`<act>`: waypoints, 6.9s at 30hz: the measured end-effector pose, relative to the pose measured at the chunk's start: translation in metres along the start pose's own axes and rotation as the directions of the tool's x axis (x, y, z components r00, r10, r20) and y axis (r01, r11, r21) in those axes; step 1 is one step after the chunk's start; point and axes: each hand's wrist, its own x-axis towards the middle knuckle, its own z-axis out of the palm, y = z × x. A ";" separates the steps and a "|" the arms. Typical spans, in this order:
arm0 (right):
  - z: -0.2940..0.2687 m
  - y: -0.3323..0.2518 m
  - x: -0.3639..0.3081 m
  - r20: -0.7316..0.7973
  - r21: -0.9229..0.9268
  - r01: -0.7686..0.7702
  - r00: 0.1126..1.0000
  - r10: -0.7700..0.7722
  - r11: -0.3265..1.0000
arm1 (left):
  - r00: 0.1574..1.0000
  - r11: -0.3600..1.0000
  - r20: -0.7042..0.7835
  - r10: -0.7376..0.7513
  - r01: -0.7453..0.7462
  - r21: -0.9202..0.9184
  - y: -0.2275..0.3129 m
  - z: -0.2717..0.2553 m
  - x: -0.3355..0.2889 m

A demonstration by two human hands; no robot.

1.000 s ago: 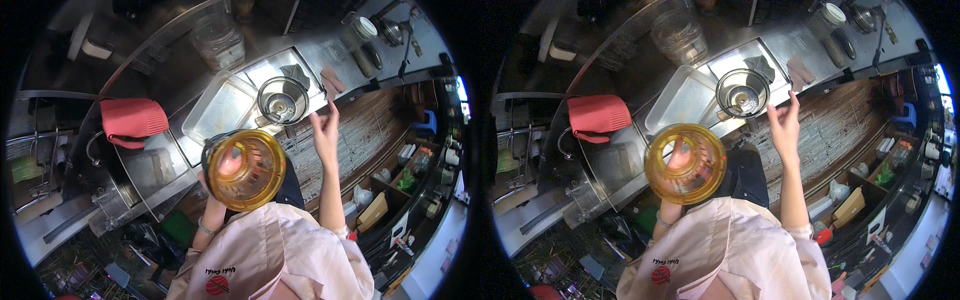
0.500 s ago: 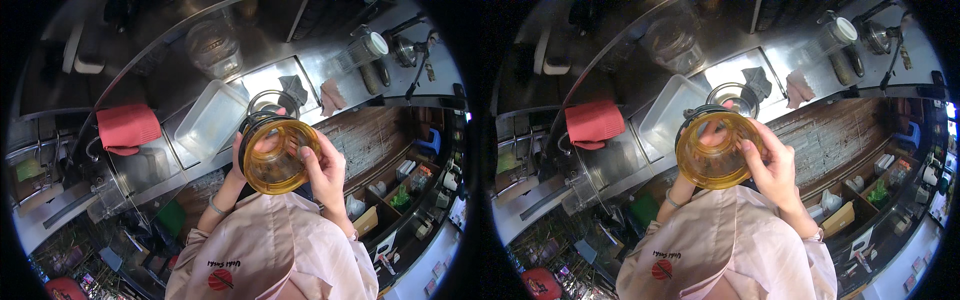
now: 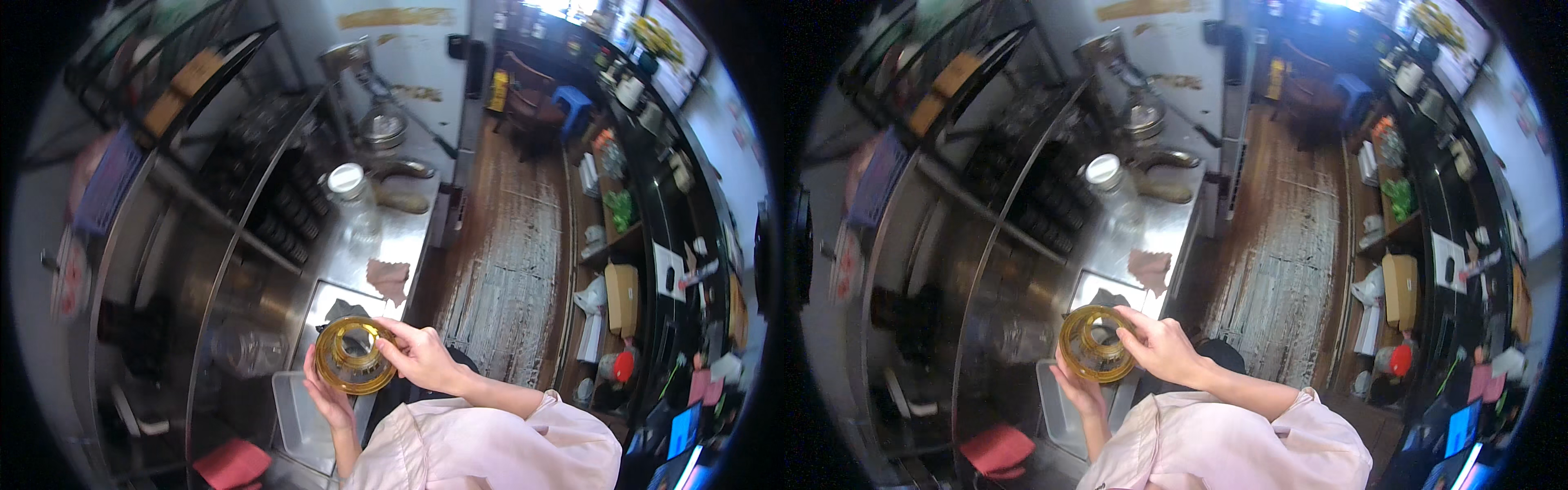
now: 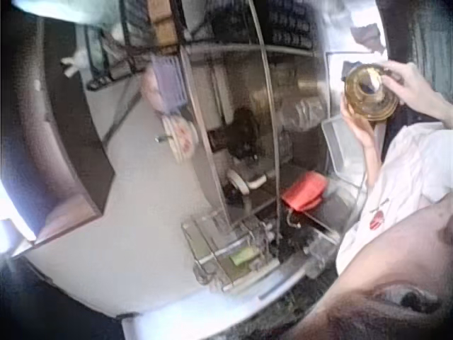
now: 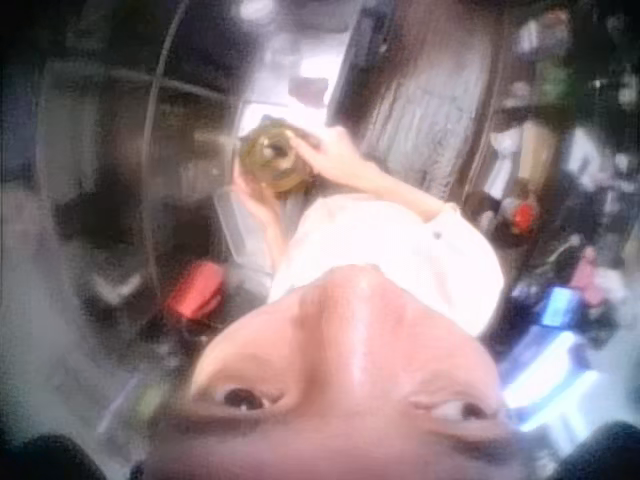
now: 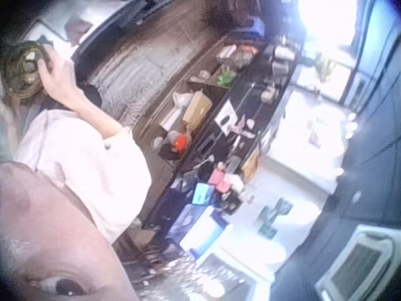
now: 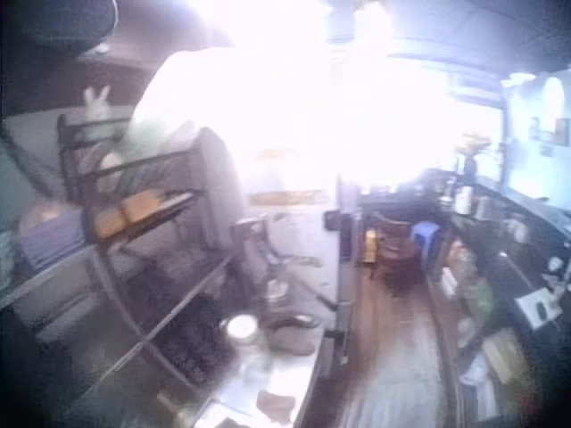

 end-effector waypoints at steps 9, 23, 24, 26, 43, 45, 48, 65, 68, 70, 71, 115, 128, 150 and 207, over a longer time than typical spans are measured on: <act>-0.034 0.000 -0.019 -0.306 0.035 -0.055 0.950 0.064 0.998 | 0.915 0.936 0.394 -0.088 -0.060 0.348 0.015 0.047 0.023; 0.012 -0.044 0.003 0.067 0.313 0.105 0.989 -0.132 0.944 | 0.947 0.846 0.051 0.316 -0.306 0.437 0.101 0.023 -0.008; 0.015 -0.044 0.004 0.089 0.329 0.086 0.989 -0.121 0.941 | 0.946 0.848 0.019 0.323 -0.299 0.437 0.103 0.020 -0.011; 0.021 -0.043 0.007 0.128 0.353 0.057 0.986 -0.109 0.934 | 0.932 0.823 -0.010 0.362 -0.315 0.473 0.106 0.012 -0.014; 0.044 -0.046 0.022 0.229 0.376 0.094 0.954 -0.191 0.922 | 0.889 0.779 -0.141 0.436 -0.295 0.554 0.107 -0.001 -0.029; 0.044 -0.045 0.022 0.238 0.379 0.088 0.953 -0.189 0.921 | 0.899 0.808 -0.162 0.407 -0.272 0.523 0.105 -0.001 -0.031; 0.043 -0.044 0.022 0.254 0.386 0.089 0.947 -0.198 0.918 | 0.921 0.852 -0.187 0.341 -0.219 0.475 0.101 -0.003 -0.035; 0.003 -0.007 0.009 0.066 0.192 -0.007 0.998 -0.006 0.981 | 0.998 0.980 -0.018 0.056 -0.052 0.192 0.048 0.014 -0.018; -0.007 -0.007 0.002 -0.011 0.171 -0.001 1.000 0.003 0.985 | 0.998 0.998 0.059 0.019 -0.022 0.054 0.042 0.026 -0.008; -0.009 -0.008 0.000 -0.020 0.144 0.018 1.000 -0.016 0.989 | 0.994 1.000 0.108 -0.005 0.007 -0.021 0.043 0.031 -0.004; -0.008 -0.009 -0.001 -0.010 0.134 0.030 1.000 -0.029 0.991 | 0.991 0.999 0.130 -0.017 0.022 -0.034 0.045 0.032 -0.003; 0.073 0.122 0.054 0.549 -0.645 0.406 0.835 0.023 0.647 | 0.930 0.231 0.197 0.310 -0.275 0.933 -0.061 -0.083 0.042; 0.076 0.133 0.040 0.503 -0.671 0.488 0.853 -0.141 0.558 | 0.903 0.232 0.244 0.355 -0.337 0.912 -0.067 -0.084 0.048; 0.068 0.154 0.027 0.217 -0.645 0.279 0.960 -0.179 0.711 | 0.919 0.609 -0.269 0.288 0.041 0.792 -0.072 -0.082 0.028; 0.497 -0.106 0.147 0.565 -0.543 0.580 0.787 -0.246 0.608 | 0.842 0.239 -0.536 0.063 -0.534 -0.811 -0.100 -0.137 -0.211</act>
